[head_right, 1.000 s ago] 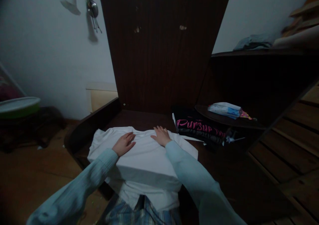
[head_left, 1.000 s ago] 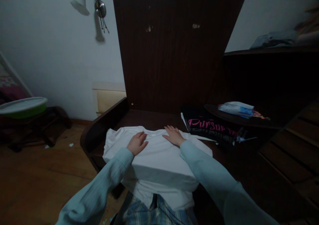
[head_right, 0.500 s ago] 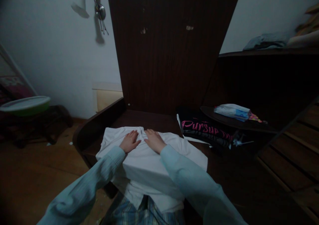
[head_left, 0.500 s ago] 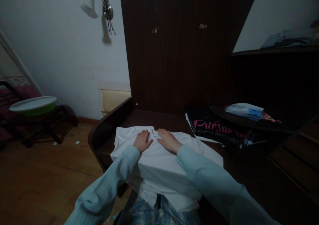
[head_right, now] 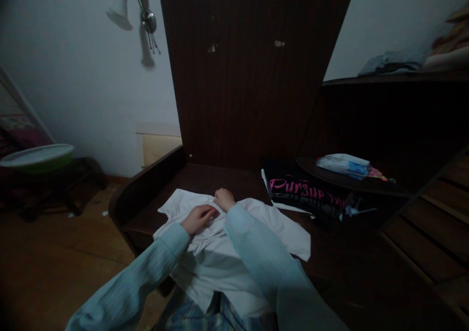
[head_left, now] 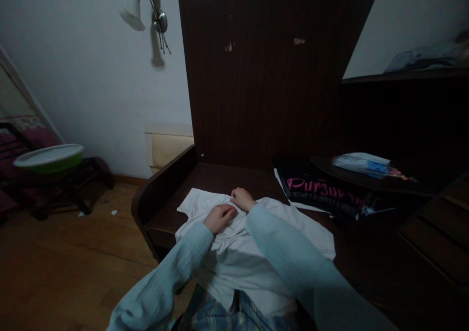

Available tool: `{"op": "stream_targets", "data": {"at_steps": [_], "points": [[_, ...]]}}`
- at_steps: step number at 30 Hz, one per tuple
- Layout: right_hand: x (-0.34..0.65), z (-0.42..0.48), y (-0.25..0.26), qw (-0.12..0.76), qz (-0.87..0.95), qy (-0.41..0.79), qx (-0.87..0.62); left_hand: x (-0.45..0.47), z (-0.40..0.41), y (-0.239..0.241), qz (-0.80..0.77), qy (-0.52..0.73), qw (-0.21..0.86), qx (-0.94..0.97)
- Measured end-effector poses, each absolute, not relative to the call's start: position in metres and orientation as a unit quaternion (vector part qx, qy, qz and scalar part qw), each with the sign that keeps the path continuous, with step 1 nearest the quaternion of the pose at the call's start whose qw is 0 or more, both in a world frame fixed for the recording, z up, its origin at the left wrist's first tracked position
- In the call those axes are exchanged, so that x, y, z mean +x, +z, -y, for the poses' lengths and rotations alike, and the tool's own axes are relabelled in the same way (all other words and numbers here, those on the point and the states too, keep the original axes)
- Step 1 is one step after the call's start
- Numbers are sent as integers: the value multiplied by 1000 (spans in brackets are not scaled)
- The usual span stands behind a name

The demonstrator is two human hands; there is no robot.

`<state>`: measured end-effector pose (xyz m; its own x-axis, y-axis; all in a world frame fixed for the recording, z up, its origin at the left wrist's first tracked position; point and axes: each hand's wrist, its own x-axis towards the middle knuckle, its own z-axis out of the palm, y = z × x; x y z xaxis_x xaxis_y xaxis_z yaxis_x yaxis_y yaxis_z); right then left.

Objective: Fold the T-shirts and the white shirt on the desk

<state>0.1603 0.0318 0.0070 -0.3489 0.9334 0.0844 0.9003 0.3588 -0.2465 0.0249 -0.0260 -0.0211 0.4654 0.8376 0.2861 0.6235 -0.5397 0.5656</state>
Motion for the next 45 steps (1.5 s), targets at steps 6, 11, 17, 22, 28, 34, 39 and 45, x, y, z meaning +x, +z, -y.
{"op": "stream_targets", "data": {"at_steps": [6, 11, 17, 22, 28, 34, 39, 45], "points": [[165, -29, 4, 132, 781, 102, -602, -43, 18, -3, -712, 213, -21, 669], [151, -34, 5, 145, 777, 149, -594, -81, 11, 4, -739, 103, 53, 663], [137, -32, 8, 193, 838, 188, -475, -82, 15, 15, -775, 121, -55, 618], [171, -13, 9, 216, 845, 143, -468, -67, 20, 18, -653, 137, -79, 741], [252, 17, -7, 159, 808, 14, -568, -51, 14, -8, -559, 92, 44, 823], [303, 24, -19, 96, 797, -17, -595, -43, 20, -27, -616, 68, 15, 784], [315, 39, -10, 118, 791, -16, -601, -43, 25, -26, -613, 49, 14, 788], [336, 63, 26, 125, 756, -132, -629, -33, 18, -24, -588, 60, 18, 806]]}}
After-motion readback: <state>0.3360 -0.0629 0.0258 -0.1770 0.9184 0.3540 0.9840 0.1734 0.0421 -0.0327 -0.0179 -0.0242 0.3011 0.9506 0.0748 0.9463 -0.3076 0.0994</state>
